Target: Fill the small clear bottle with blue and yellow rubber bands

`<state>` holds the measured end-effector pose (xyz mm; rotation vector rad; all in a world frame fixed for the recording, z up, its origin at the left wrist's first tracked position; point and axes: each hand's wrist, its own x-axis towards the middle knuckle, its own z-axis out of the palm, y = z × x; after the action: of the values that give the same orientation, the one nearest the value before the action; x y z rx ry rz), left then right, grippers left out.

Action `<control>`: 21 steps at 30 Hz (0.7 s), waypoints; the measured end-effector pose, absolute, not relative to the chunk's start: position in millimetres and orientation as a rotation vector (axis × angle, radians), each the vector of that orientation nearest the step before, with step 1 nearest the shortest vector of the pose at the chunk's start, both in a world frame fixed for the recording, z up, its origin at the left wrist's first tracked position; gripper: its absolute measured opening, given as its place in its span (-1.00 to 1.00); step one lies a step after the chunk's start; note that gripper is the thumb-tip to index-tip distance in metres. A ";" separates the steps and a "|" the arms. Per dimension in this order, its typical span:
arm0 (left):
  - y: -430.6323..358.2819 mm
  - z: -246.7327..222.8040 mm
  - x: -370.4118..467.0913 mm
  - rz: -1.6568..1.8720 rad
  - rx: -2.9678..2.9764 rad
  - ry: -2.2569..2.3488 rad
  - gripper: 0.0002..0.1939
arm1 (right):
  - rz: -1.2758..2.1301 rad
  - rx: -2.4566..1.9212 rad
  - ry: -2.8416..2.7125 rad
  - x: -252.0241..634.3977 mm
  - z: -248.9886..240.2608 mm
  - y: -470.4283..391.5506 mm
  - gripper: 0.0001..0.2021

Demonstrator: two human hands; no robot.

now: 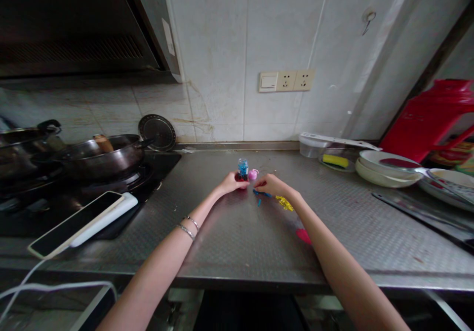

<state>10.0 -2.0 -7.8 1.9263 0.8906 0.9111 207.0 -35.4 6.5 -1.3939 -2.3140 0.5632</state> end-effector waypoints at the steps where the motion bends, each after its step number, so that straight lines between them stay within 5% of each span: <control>1: -2.1 -8.0 9.7 0.906 1.933 0.906 -0.71 | 0.563 -1.388 -2.333 206.3 6.8 -36.0 -0.77; 21: 0.7 -10.4 10.2 0.919 1.937 0.863 -0.71 | 0.329 -1.390 -2.366 189.4 13.0 -42.1 -0.73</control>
<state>10.2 0.7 -10.4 1.9373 0.8630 0.9189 189.4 -42.1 13.0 -1.3904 -2.3658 0.3288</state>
